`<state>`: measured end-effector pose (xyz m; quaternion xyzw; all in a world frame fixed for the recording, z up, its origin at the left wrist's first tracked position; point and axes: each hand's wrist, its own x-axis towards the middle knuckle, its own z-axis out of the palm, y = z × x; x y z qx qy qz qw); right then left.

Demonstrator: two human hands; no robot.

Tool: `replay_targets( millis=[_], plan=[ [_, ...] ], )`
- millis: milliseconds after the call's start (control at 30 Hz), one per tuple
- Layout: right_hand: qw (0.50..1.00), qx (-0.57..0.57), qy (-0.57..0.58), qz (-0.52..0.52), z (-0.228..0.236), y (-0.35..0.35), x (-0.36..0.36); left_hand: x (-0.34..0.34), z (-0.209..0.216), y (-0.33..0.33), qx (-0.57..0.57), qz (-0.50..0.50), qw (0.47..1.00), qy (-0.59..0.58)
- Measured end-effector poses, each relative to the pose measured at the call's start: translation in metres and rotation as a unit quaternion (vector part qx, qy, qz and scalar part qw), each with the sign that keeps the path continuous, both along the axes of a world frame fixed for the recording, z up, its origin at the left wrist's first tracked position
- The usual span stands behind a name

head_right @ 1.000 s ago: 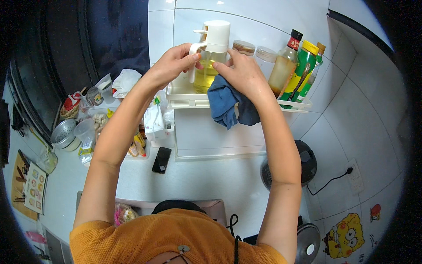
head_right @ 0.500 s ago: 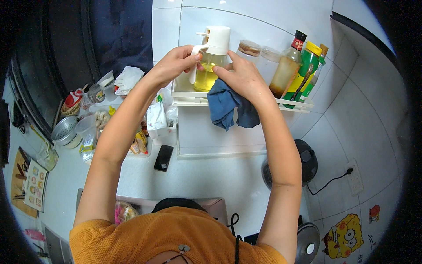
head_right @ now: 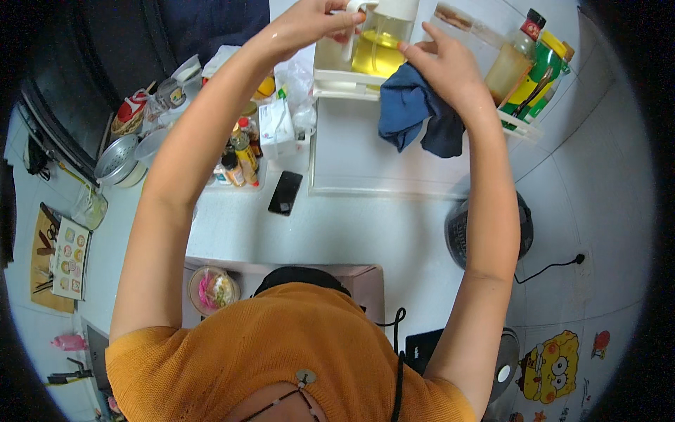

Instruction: The person picks up several bottles and containers from a shelf one at a time, wipes the shelf and the bottom of each bottle with a cloth, and replaces them. They then use the cloth to wipe the surface of a stovetop and around the sink area.

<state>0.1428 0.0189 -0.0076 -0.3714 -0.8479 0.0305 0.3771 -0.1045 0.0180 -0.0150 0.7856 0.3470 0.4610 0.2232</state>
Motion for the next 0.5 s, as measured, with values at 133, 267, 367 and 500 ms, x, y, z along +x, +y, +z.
replay_targets(
  millis=[133, 267, 367, 500],
  plan=[
    [0.999, -0.036, 0.03, -0.003, -0.004, -0.011, 0.007, 0.01, 0.003, -0.008, -0.012, -0.034, 0.997, -0.064],
    [0.996, -0.04, 0.074, 0.004, -0.002, -0.03, 0.001, -0.004, 0.007, -0.026, 0.082, 0.057, 0.991, -0.085],
    [0.991, 0.027, 0.133, 0.009, -0.012, -0.04, -0.004, -0.039, 0.004, -0.051, 0.179, 0.168, 0.967, -0.074],
    [0.97, 0.051, 0.239, 0.012, -0.036, -0.091, 0.012, -0.05, -0.024, -0.108, 0.044, 0.133, 0.966, -0.216]
  ],
)
